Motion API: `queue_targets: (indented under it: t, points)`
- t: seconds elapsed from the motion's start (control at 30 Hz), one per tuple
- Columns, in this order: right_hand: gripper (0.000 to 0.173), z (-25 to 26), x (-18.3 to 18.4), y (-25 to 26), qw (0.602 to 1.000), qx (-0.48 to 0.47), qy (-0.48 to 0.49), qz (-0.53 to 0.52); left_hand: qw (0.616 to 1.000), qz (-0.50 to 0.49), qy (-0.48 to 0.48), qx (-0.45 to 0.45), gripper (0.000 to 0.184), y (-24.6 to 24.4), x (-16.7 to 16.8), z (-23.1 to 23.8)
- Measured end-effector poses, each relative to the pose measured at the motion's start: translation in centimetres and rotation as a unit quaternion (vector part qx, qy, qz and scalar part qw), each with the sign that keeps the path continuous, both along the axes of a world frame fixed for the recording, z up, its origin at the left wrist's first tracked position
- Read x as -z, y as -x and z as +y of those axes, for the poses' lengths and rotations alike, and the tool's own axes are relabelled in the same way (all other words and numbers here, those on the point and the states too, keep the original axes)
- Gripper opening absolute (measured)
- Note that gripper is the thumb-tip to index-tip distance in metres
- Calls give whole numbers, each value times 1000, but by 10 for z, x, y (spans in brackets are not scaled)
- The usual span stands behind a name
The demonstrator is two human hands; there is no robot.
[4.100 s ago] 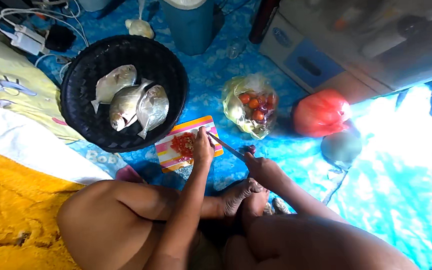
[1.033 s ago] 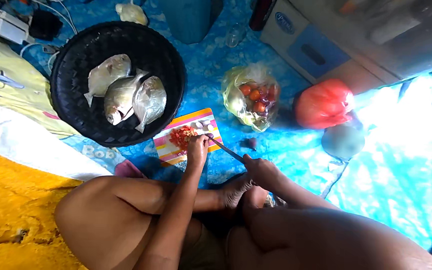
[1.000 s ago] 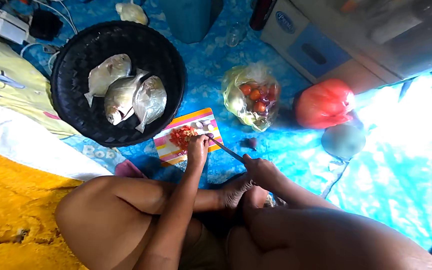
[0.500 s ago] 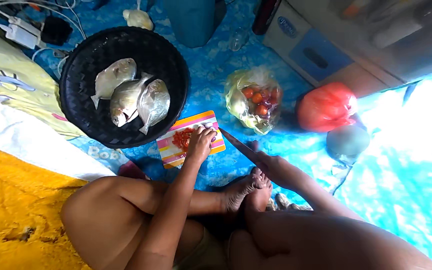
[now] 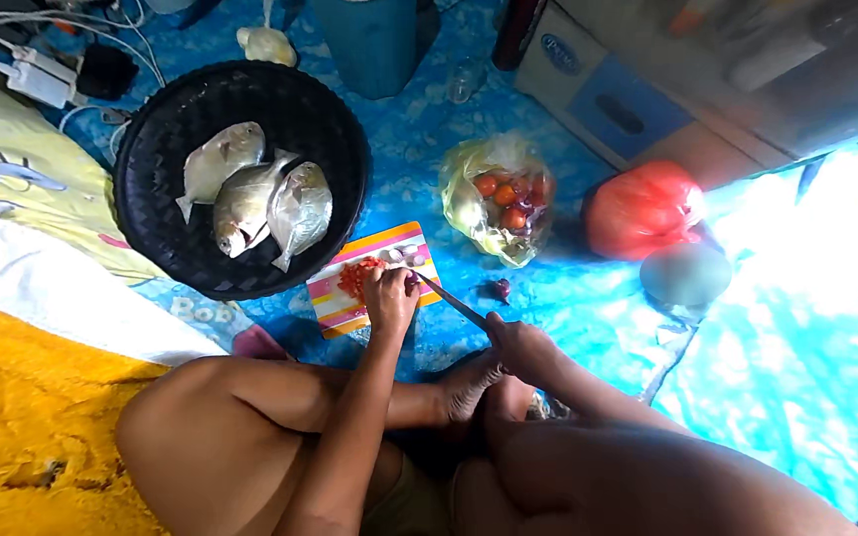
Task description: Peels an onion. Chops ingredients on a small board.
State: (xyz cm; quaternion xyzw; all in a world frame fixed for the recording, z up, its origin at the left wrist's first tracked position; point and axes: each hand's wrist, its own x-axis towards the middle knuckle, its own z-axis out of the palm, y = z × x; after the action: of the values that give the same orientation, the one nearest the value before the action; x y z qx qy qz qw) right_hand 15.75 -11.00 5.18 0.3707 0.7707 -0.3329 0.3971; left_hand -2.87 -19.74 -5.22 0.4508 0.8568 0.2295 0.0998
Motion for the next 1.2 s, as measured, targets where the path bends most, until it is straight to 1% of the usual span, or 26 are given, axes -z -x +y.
queue_targets:
  t: [0.1, 0.3, 0.47, 0.6, 0.7, 0.8, 0.93, 1.2]
  points:
    - [37, -3, -2, 6, 1000, -9, -4, -8, 1000, -2, 4, -18, 13, -2, 2, 0]
    - [35, -7, 1, 14, 999, -14, -12, -33, 999, -11, 5, -39, 11, -1, 2, 1]
    - [40, -7, 7, 31, 997, -26, -14, -65, 999, -16, 4, -48, 9, -1, 3, 1]
    - [37, -9, 10, 25, 998, -20, -21, -49, 998, -23, -4, -53, 9, -2, 5, 0]
    - [35, -9, 5, 18, 1000, -11, -25, -15, 997, -44, 17, -56, 11, 1, 2, 0]
    - [35, -10, -1, 15, 999, -16, -19, -20, 996, -52, 44, -57, 10, 1, -1, -2]
    - [35, -7, 1, 18, 999, -23, -17, -30, 995, -58, 65, -55, 9, 4, -6, 3]
    - [39, -7, 17, 29, 998, -31, -13, -49, 997, -44, 45, -43, 7, 4, -1, 3]
